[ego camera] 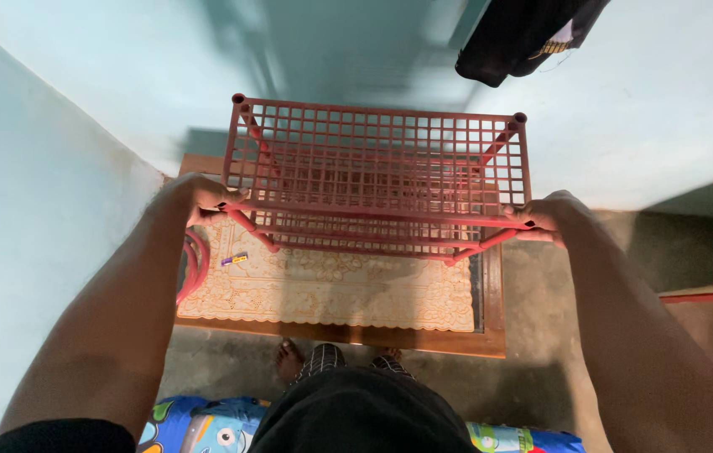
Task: The person assembles a red plastic storage rack by connecting multiple grid panels and inserting curved handles into the frame. The person repeatedly aligns and snaps the components together on a wooden table.
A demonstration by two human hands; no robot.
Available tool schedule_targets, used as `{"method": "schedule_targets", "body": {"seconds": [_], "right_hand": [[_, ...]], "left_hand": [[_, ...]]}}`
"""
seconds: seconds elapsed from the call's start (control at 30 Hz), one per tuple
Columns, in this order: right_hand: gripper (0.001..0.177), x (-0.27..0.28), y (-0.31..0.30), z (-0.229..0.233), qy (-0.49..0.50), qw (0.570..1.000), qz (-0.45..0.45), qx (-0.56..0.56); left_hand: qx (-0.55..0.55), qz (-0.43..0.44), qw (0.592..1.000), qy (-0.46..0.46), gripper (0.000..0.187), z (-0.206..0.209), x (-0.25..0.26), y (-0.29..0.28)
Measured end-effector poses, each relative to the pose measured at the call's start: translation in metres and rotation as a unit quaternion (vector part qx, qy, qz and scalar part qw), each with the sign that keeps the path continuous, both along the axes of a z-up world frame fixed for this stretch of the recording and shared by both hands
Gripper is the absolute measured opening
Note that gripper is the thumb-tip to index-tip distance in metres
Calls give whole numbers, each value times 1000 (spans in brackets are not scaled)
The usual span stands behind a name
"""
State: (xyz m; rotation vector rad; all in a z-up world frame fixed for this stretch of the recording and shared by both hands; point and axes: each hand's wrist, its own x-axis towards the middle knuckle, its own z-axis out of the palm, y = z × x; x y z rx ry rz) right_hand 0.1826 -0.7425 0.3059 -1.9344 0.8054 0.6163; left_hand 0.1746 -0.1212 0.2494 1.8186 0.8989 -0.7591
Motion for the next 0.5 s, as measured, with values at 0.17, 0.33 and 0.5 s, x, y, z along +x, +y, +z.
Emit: {"method": "schedule_targets", "body": {"seconds": [0.17, 0.33, 0.5], "right_hand": [[26, 4, 1, -1, 16, 1000, -11, -1], [25, 6, 2, -3, 21, 1000, -7, -9], [20, 0, 9, 2, 3, 999, 9, -40]], "left_hand": [[4, -1, 1000, 21, 31, 8, 1, -3], [-11, 9, 1000, 16, 27, 18, -2, -9], [28, -13, 1000, 7, 33, 25, -12, -10]]}}
